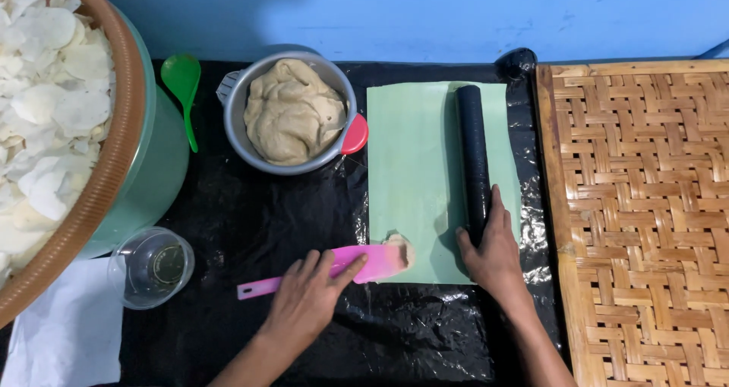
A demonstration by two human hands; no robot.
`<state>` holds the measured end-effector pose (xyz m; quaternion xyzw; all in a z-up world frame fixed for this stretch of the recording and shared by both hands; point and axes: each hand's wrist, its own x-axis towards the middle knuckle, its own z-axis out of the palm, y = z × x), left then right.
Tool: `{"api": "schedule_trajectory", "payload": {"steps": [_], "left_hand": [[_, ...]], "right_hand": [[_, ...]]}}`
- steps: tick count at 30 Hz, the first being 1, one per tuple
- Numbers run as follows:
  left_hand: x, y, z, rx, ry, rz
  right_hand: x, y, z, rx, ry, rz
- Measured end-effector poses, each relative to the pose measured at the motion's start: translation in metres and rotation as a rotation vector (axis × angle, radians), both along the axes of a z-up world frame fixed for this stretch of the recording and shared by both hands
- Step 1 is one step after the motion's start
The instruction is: Spread dough onto a mat and roll it thin using a pipe for food production.
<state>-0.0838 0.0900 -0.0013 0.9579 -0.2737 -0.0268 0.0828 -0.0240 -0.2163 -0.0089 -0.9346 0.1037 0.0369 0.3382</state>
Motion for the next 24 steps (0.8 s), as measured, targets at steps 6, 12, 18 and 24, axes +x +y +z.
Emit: {"api": "schedule_trajectory", "payload": {"steps": [6, 12, 18, 24], "left_hand": [[0.011, 0.005, 0.051, -0.147, 0.197, 0.164], [-0.002, -0.014, 0.036, -0.188, 0.144, 0.168], [-0.022, -0.048, -0.019, -0.237, 0.163, 0.132], [-0.022, -0.073, -0.026, -0.111, 0.161, 0.141]], "right_hand": [[-0.001, -0.001, -0.001, 0.014, -0.004, -0.005], [-0.001, -0.003, -0.006, 0.011, -0.003, -0.004], [-0.003, -0.005, -0.012, -0.009, -0.107, 0.039], [-0.002, -0.003, -0.011, 0.01, -0.081, 0.025]]}}
